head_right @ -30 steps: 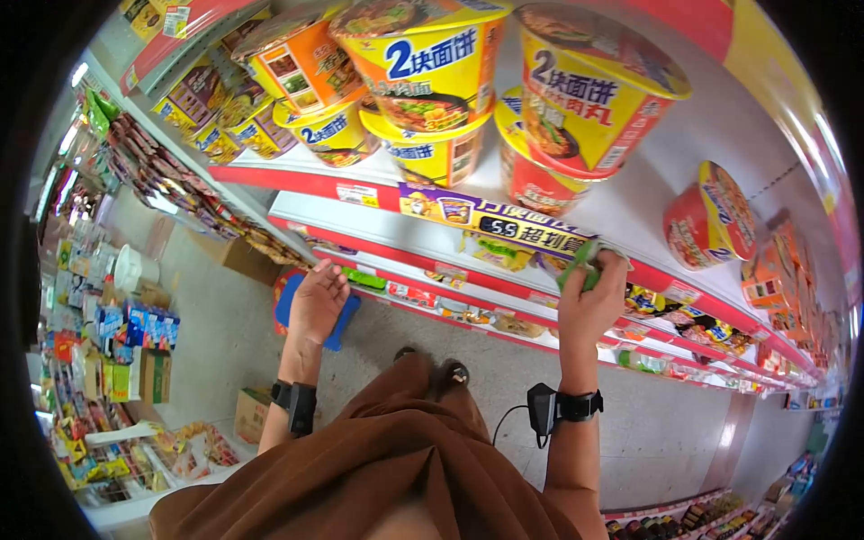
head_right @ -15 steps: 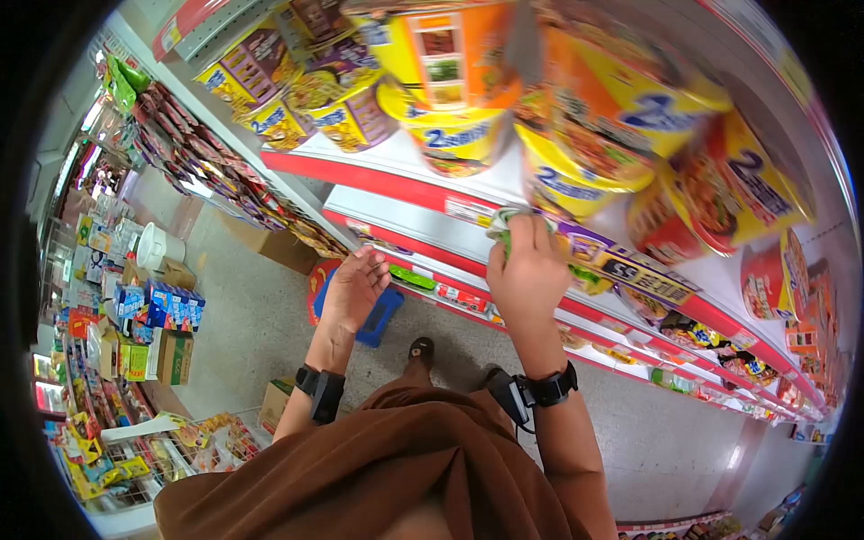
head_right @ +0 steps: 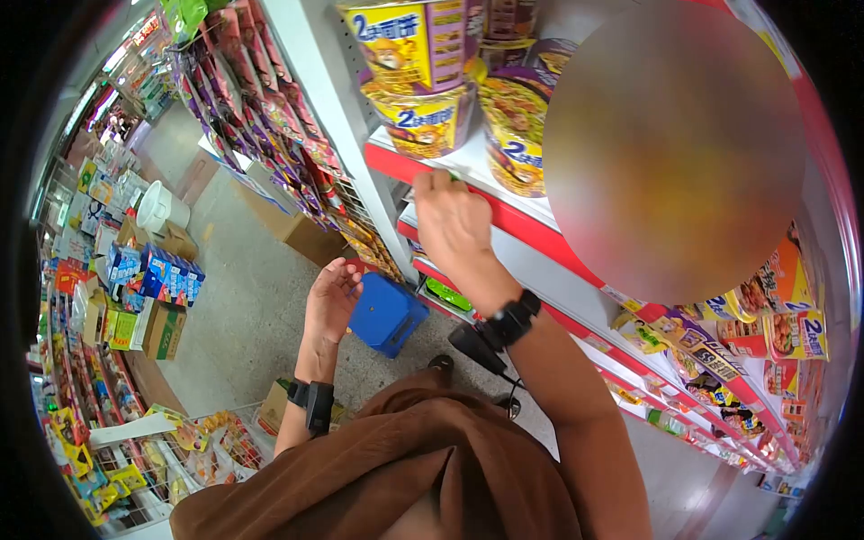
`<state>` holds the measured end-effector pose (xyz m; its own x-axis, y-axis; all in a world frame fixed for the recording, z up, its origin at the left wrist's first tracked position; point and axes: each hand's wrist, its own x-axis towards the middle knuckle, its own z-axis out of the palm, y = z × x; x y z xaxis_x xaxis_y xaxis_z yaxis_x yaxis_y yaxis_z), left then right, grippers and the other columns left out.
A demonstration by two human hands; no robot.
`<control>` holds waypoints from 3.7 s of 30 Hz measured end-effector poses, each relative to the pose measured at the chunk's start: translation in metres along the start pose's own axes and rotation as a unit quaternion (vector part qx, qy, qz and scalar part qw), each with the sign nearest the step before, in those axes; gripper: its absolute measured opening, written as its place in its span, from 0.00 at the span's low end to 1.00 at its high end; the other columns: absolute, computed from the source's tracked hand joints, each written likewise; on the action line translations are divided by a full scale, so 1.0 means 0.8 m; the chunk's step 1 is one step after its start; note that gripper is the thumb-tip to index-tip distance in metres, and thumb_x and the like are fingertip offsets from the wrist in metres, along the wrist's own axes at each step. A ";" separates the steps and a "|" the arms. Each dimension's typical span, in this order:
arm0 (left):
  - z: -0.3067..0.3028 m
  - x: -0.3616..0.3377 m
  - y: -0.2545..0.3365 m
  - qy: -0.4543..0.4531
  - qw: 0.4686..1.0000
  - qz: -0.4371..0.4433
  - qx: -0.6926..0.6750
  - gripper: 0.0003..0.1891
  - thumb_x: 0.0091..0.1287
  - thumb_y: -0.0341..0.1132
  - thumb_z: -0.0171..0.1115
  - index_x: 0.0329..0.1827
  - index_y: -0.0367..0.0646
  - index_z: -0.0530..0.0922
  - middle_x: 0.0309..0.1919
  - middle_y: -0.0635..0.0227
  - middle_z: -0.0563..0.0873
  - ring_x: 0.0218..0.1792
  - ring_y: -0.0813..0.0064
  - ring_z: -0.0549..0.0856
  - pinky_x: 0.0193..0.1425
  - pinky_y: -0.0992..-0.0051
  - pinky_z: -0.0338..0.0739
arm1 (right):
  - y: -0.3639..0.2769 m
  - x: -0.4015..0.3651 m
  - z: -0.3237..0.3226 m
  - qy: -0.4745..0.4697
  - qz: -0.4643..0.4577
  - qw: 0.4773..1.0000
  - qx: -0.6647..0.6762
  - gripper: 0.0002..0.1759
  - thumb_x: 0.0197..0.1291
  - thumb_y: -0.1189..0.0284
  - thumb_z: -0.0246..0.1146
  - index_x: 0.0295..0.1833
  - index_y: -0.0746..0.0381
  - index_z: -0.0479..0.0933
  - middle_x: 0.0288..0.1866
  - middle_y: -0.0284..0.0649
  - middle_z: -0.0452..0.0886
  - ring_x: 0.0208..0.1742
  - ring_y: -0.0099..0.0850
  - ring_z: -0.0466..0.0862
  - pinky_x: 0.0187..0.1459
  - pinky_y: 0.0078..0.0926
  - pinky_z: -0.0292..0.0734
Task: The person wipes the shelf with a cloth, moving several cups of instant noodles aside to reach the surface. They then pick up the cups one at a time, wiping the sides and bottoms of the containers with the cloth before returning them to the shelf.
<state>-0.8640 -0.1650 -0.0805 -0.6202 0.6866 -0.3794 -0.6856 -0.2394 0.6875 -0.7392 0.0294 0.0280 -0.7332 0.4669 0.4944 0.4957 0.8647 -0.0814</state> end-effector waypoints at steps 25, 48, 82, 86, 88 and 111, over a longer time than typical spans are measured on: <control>0.023 0.064 -0.030 -0.120 0.987 -0.095 0.040 0.11 0.70 0.39 0.59 0.51 0.46 0.74 0.41 0.71 0.81 0.42 0.74 0.80 0.50 0.72 0.77 | 0.081 -0.142 -0.078 0.110 0.214 0.971 -0.013 0.12 0.53 0.73 0.64 0.43 0.59 0.72 0.34 0.44 0.80 0.32 0.44 0.84 0.28 0.41 0.78; 0.383 -0.284 0.037 -0.860 0.436 -0.224 -0.145 0.07 0.64 0.21 0.56 0.43 0.33 0.78 0.34 0.60 0.82 0.36 0.69 0.83 0.42 0.74 0.74 | 0.176 -0.282 -0.136 0.200 0.421 0.881 -0.083 0.13 0.51 0.71 0.64 0.41 0.61 0.71 0.29 0.51 0.79 0.33 0.52 0.82 0.35 0.49 0.75; 0.531 -0.423 -0.208 -0.789 0.550 -0.272 -0.027 0.09 0.65 0.38 0.66 0.33 0.48 0.73 0.28 0.68 0.79 0.30 0.70 0.80 0.39 0.72 0.75 | 0.326 -0.474 -0.290 0.171 0.428 0.887 -0.021 0.13 0.53 0.70 0.61 0.44 0.60 0.69 0.41 0.47 0.79 0.39 0.50 0.82 0.36 0.49 0.77; 0.519 -0.294 -0.281 -0.717 0.663 -0.205 0.063 0.09 0.66 0.37 0.60 0.34 0.44 0.70 0.31 0.68 0.75 0.38 0.74 0.77 0.47 0.73 0.73 | 0.382 -0.537 -0.306 0.242 0.436 0.866 -0.041 0.14 0.51 0.73 0.63 0.43 0.60 0.69 0.41 0.47 0.79 0.38 0.52 0.81 0.35 0.50 0.76; 0.497 -0.252 -0.314 -0.628 0.739 -0.237 0.061 0.07 0.66 0.35 0.58 0.35 0.44 0.70 0.33 0.69 0.74 0.40 0.74 0.77 0.48 0.73 0.75 | 0.403 -0.562 -0.323 0.258 0.466 0.846 -0.038 0.15 0.52 0.74 0.63 0.44 0.62 0.68 0.36 0.53 0.79 0.38 0.57 0.80 0.37 0.49 0.74; 0.680 -0.303 -0.451 -0.671 0.692 0.154 0.218 0.31 0.61 0.32 0.66 0.67 0.42 0.63 0.63 0.60 0.68 0.66 0.68 0.68 0.66 0.63 0.65 | 0.500 -0.535 -0.526 0.395 0.359 0.830 -0.159 0.14 0.55 0.76 0.63 0.48 0.64 0.75 0.43 0.50 0.78 0.41 0.46 0.81 0.42 0.37 0.76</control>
<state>-0.2591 0.1285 0.1008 0.4019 0.7378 0.5423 -0.2378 -0.4878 0.8400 -0.0316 0.0973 0.1484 0.2773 0.4652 0.8406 0.8630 0.2640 -0.4308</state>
